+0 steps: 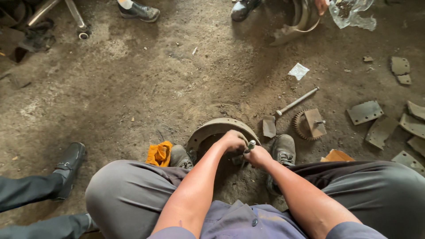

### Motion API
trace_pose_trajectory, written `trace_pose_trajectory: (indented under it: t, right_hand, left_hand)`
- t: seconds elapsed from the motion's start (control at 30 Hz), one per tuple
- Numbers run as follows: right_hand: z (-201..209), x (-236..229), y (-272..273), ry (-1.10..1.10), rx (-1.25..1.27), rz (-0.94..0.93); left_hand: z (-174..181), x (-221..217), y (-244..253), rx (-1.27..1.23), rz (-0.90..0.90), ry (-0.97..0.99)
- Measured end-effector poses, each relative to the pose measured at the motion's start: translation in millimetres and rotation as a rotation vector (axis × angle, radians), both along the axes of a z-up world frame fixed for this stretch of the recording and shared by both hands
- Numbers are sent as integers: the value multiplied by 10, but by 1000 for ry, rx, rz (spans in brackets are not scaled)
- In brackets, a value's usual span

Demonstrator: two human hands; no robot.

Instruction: The person uses a hammer and a punch to drive rivets into a brake shoe lining while sitting on the floor of a workshop.

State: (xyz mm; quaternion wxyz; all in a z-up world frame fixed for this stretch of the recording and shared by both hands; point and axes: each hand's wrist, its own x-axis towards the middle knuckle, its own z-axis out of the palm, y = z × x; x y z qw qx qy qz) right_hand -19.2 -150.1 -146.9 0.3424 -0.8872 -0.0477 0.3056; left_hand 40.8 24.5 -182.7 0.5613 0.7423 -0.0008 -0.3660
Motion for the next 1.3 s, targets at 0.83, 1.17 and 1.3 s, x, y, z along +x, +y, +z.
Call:
trace_pose_trajectory:
  t: [0.83, 1.17, 1.3]
  right_hand:
    - [609, -91, 355, 126, -349, 443]
    - [225, -154, 371, -37, -304, 430]
    - [132, -128, 366, -50, -295, 433]
  left_hand:
    - [-1009, 497, -31, -277, 1359, 384]
    - [148, 850, 326, -114, 1203, 133]
    - [993, 1237, 594, 495, 591, 96]
